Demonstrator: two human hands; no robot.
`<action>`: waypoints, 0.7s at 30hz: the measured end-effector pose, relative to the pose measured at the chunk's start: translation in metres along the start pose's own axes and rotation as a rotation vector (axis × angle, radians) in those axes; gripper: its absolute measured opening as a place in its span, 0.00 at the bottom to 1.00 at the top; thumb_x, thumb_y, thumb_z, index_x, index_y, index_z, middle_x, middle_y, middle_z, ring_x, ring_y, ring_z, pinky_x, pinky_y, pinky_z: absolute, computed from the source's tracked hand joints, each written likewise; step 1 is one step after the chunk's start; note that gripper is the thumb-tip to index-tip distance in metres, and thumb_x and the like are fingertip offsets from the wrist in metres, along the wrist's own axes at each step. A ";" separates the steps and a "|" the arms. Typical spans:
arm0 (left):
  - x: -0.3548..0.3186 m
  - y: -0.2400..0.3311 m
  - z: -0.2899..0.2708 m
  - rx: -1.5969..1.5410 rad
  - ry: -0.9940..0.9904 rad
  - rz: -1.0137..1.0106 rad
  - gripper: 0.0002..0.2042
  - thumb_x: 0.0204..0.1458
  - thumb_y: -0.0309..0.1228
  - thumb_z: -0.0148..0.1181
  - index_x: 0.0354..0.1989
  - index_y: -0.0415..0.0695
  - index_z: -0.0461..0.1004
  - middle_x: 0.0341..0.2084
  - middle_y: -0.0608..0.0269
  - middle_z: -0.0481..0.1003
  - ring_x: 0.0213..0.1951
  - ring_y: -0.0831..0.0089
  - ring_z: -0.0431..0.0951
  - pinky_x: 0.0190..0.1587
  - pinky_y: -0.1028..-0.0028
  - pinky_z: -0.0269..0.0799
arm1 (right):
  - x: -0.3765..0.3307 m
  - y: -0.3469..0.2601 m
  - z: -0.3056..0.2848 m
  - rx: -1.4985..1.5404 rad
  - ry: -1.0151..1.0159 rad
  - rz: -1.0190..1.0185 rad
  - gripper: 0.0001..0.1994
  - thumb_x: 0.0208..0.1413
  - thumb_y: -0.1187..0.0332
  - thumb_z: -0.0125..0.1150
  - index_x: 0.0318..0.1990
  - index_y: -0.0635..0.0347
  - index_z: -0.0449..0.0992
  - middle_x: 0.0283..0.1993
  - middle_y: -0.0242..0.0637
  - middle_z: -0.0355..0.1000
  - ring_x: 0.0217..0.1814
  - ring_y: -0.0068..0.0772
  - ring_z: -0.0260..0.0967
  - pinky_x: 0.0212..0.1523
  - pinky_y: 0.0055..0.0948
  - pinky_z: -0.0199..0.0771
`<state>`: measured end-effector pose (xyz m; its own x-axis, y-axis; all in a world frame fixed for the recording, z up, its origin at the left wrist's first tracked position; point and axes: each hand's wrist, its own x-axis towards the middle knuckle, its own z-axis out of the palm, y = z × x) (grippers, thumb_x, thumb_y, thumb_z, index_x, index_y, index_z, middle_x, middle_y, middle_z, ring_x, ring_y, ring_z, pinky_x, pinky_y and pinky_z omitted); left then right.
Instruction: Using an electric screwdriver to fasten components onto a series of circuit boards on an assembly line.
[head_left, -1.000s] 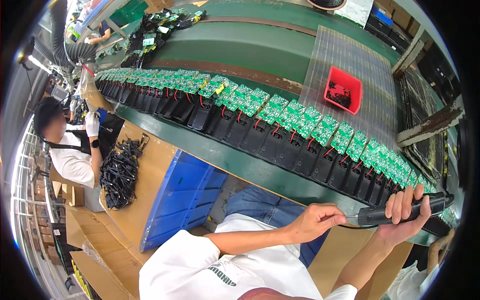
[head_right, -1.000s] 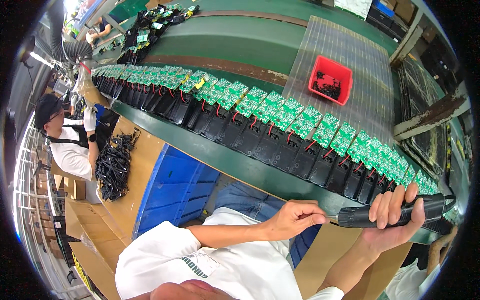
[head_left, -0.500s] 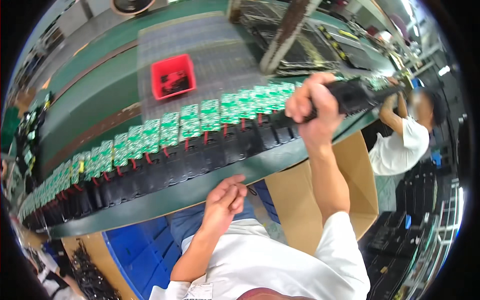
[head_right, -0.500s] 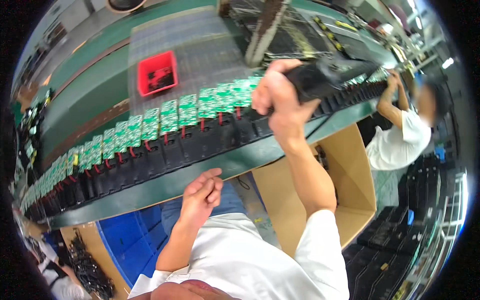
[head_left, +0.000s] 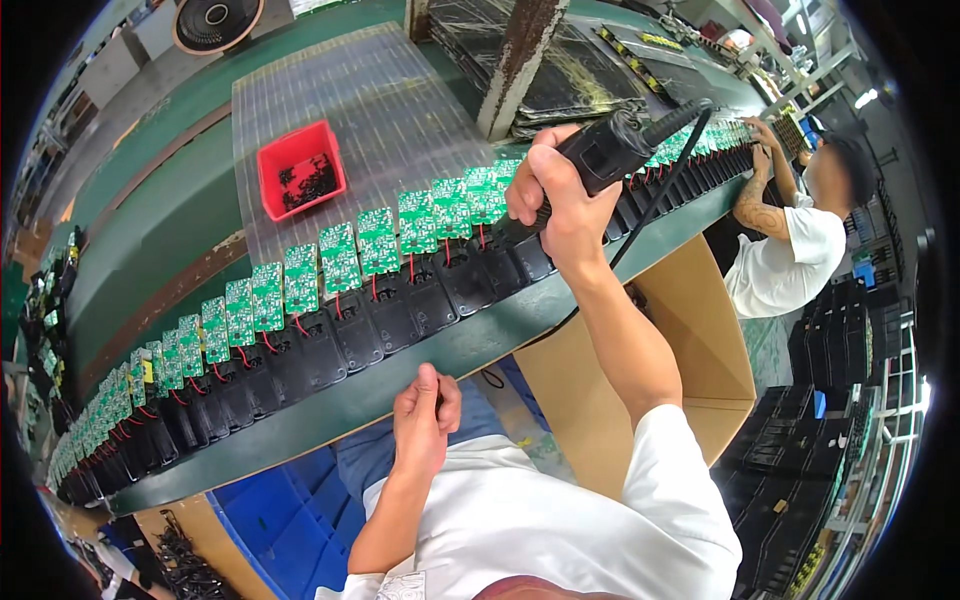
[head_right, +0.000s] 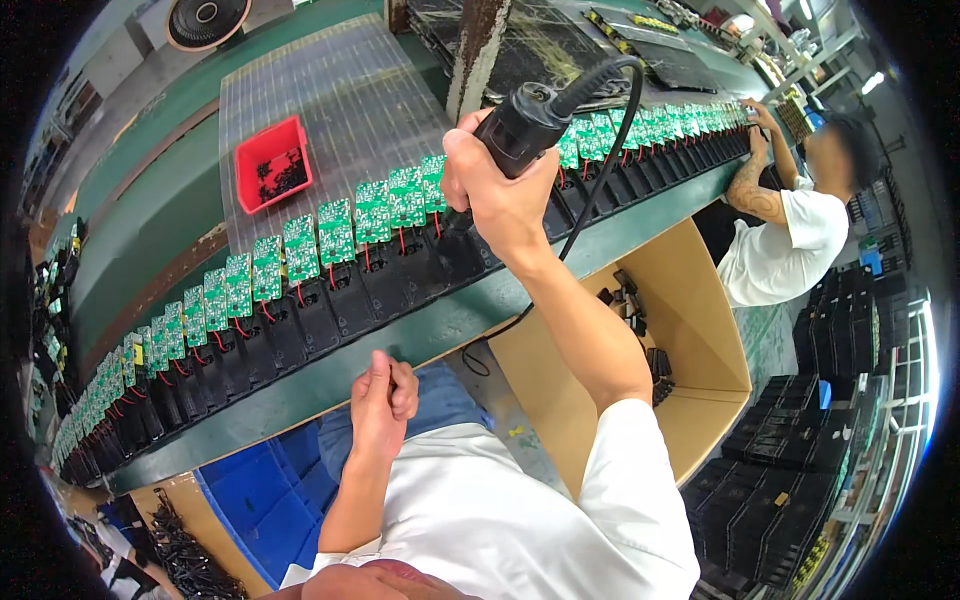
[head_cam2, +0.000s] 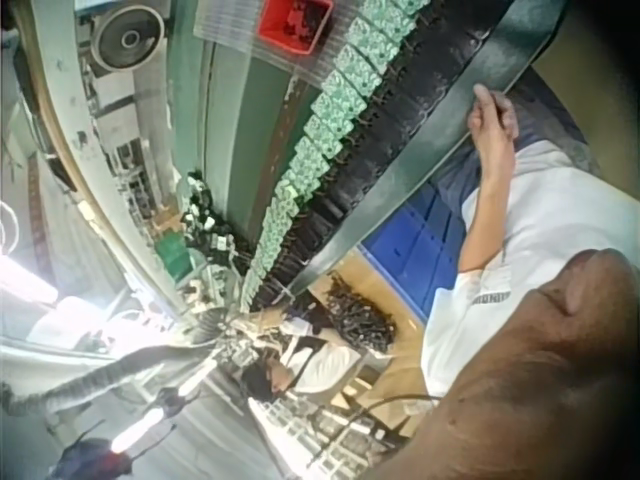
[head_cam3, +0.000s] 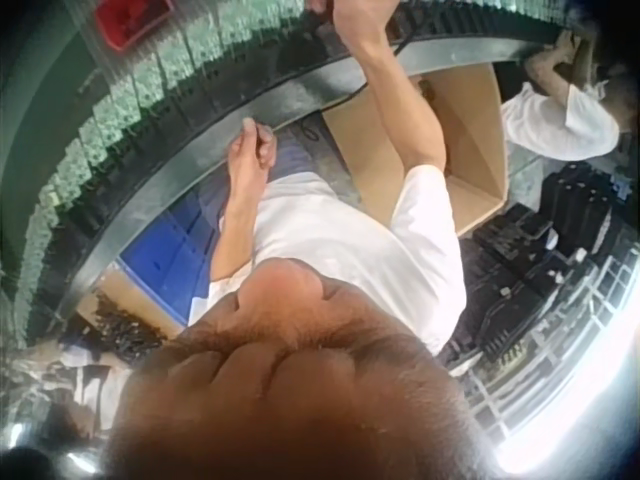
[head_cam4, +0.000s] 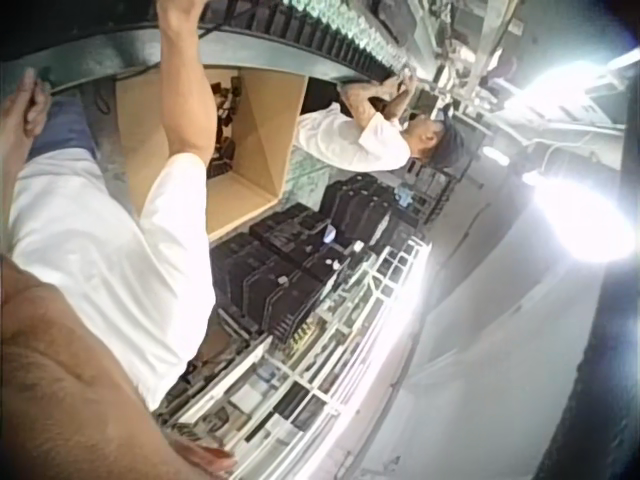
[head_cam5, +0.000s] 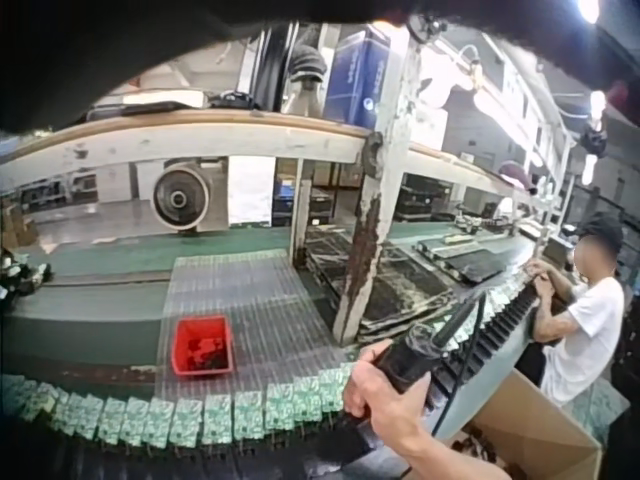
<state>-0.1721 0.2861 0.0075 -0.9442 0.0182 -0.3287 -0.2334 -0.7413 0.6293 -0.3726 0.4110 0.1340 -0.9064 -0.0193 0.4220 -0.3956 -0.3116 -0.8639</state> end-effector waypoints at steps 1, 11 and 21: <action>-0.002 0.001 0.000 0.044 0.037 0.017 0.21 0.69 0.44 0.47 0.24 0.46 0.68 0.15 0.72 0.61 0.17 0.85 0.52 0.18 0.82 0.45 | 0.001 0.006 0.003 0.044 -0.048 0.013 0.04 0.57 0.72 0.55 0.33 0.61 0.67 0.14 0.32 0.60 0.12 0.24 0.54 0.15 0.25 0.57; 0.004 0.007 0.035 0.555 -0.028 0.239 0.04 0.60 0.29 0.60 0.34 0.43 0.77 0.21 0.74 0.71 0.23 0.83 0.62 0.26 0.80 0.57 | -0.001 0.017 -0.025 0.084 -0.237 0.113 0.07 0.63 0.69 0.50 0.30 0.51 0.65 0.16 0.23 0.57 0.14 0.17 0.49 0.17 0.20 0.51; 0.014 0.010 0.034 0.621 -0.022 0.426 0.03 0.55 0.27 0.65 0.33 0.43 0.77 0.17 0.74 0.66 0.19 0.82 0.55 0.24 0.79 0.51 | -0.023 -0.044 -0.022 0.449 -0.159 0.106 0.06 0.65 0.65 0.48 0.37 0.55 0.62 0.17 0.21 0.55 0.12 0.15 0.49 0.18 0.21 0.56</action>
<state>-0.1956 0.3017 0.0338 -0.9849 -0.1678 0.0420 0.0713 -0.1725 0.9824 -0.3379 0.4464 0.1565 -0.8904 -0.2068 0.4054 -0.1678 -0.6788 -0.7149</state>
